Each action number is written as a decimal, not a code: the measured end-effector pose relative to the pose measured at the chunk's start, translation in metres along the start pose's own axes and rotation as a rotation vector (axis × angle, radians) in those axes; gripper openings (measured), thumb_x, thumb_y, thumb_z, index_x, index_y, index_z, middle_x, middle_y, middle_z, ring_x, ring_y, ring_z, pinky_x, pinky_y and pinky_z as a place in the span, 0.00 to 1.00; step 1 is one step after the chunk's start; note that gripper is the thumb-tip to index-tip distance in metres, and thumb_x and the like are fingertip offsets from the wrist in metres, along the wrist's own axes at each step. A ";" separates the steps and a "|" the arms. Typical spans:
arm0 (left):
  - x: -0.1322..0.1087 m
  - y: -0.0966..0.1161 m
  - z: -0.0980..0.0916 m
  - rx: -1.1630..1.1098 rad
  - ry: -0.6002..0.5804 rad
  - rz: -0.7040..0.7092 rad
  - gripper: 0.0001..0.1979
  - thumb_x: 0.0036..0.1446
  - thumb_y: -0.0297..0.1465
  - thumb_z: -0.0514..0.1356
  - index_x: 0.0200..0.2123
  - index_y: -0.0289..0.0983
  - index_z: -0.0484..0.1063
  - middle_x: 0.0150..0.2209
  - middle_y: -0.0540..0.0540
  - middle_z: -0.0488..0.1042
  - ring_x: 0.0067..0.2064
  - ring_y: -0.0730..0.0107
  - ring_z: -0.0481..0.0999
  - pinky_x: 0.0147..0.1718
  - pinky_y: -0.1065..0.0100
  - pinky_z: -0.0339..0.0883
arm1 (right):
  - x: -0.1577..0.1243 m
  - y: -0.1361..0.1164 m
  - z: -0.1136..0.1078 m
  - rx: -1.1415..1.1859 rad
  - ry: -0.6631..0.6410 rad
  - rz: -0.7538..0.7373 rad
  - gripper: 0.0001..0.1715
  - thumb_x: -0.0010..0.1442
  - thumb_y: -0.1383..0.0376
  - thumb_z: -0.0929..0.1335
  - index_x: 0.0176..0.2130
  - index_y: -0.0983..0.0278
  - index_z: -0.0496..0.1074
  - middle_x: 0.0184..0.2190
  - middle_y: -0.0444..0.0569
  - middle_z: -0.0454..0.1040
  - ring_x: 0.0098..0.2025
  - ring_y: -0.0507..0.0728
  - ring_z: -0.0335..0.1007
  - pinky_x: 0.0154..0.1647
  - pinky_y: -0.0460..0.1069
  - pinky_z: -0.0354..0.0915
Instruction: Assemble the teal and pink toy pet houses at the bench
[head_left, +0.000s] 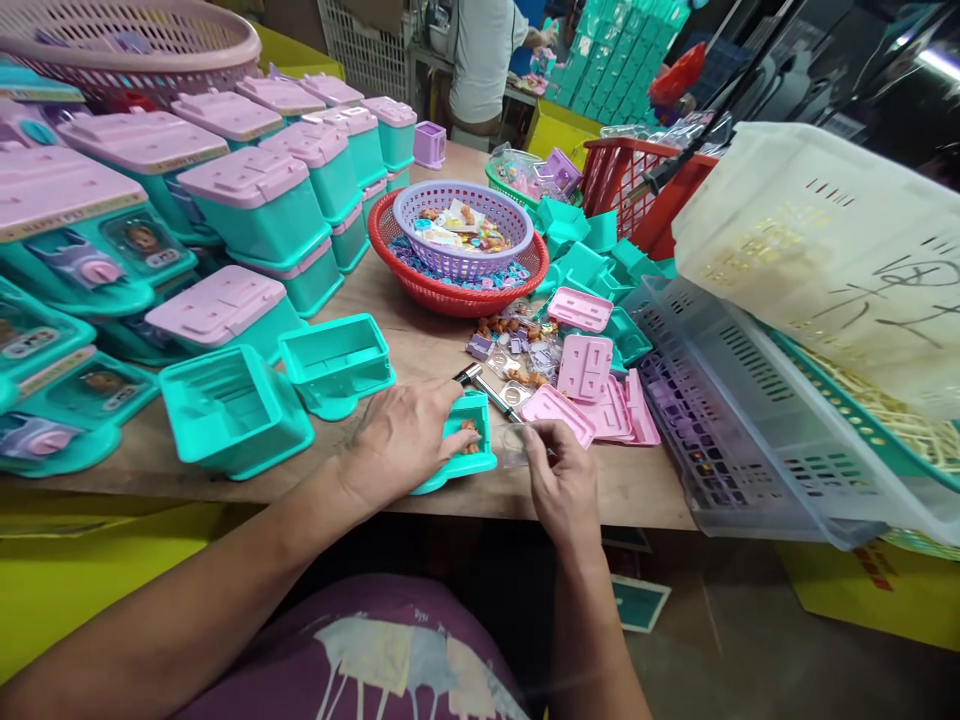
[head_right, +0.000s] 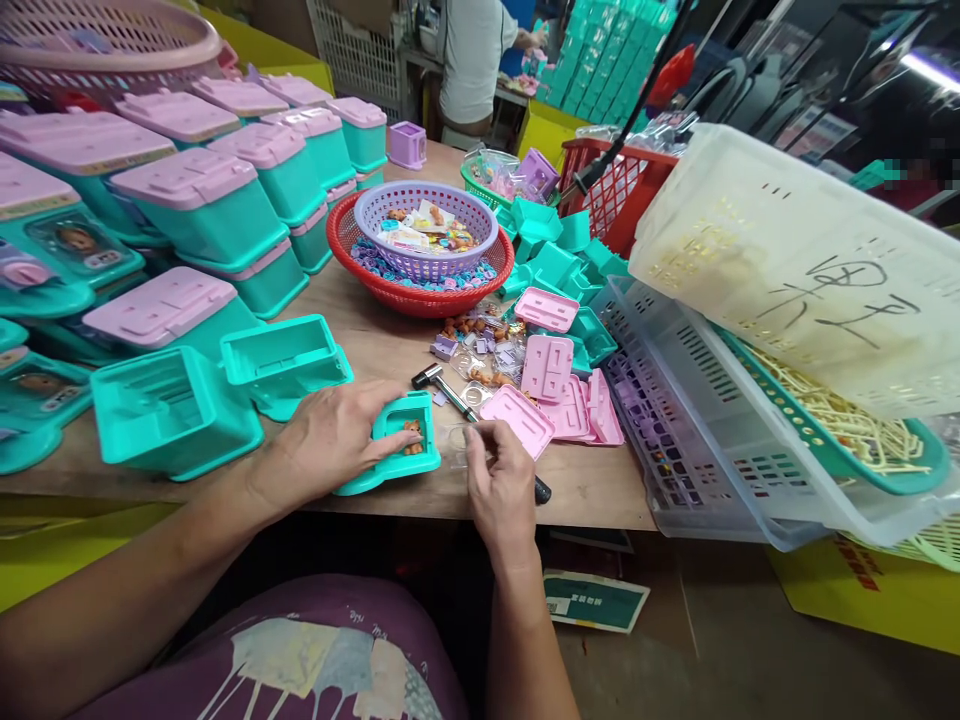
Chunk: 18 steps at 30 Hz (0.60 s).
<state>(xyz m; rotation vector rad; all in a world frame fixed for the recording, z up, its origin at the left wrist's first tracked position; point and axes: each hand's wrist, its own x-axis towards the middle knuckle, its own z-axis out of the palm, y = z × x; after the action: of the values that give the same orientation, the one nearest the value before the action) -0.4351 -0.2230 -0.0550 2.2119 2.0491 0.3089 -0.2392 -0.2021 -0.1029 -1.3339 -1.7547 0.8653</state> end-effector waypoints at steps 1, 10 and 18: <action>0.000 0.000 0.000 -0.003 0.005 0.001 0.14 0.58 0.44 0.60 0.36 0.39 0.71 0.36 0.46 0.78 0.36 0.59 0.77 0.29 0.65 0.59 | 0.000 0.002 0.000 0.024 0.036 0.018 0.13 0.66 0.55 0.64 0.37 0.63 0.69 0.32 0.45 0.73 0.30 0.51 0.67 0.32 0.46 0.63; -0.001 0.004 0.002 0.003 0.012 0.004 0.15 0.58 0.44 0.60 0.40 0.38 0.71 0.36 0.45 0.78 0.38 0.56 0.78 0.31 0.64 0.61 | 0.004 -0.005 0.022 0.031 0.176 -0.109 0.09 0.66 0.60 0.63 0.44 0.62 0.61 0.32 0.45 0.66 0.32 0.52 0.66 0.32 0.47 0.65; -0.003 0.006 -0.001 0.007 0.004 0.021 0.13 0.59 0.41 0.60 0.40 0.37 0.70 0.35 0.43 0.77 0.39 0.56 0.77 0.32 0.64 0.62 | 0.008 -0.007 0.029 -0.267 0.176 -0.352 0.13 0.67 0.67 0.60 0.51 0.64 0.62 0.35 0.51 0.71 0.36 0.56 0.71 0.38 0.51 0.68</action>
<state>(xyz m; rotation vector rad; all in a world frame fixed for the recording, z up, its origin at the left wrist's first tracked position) -0.4294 -0.2269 -0.0528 2.2403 2.0330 0.3088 -0.2687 -0.1978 -0.1097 -1.1719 -1.9326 0.3193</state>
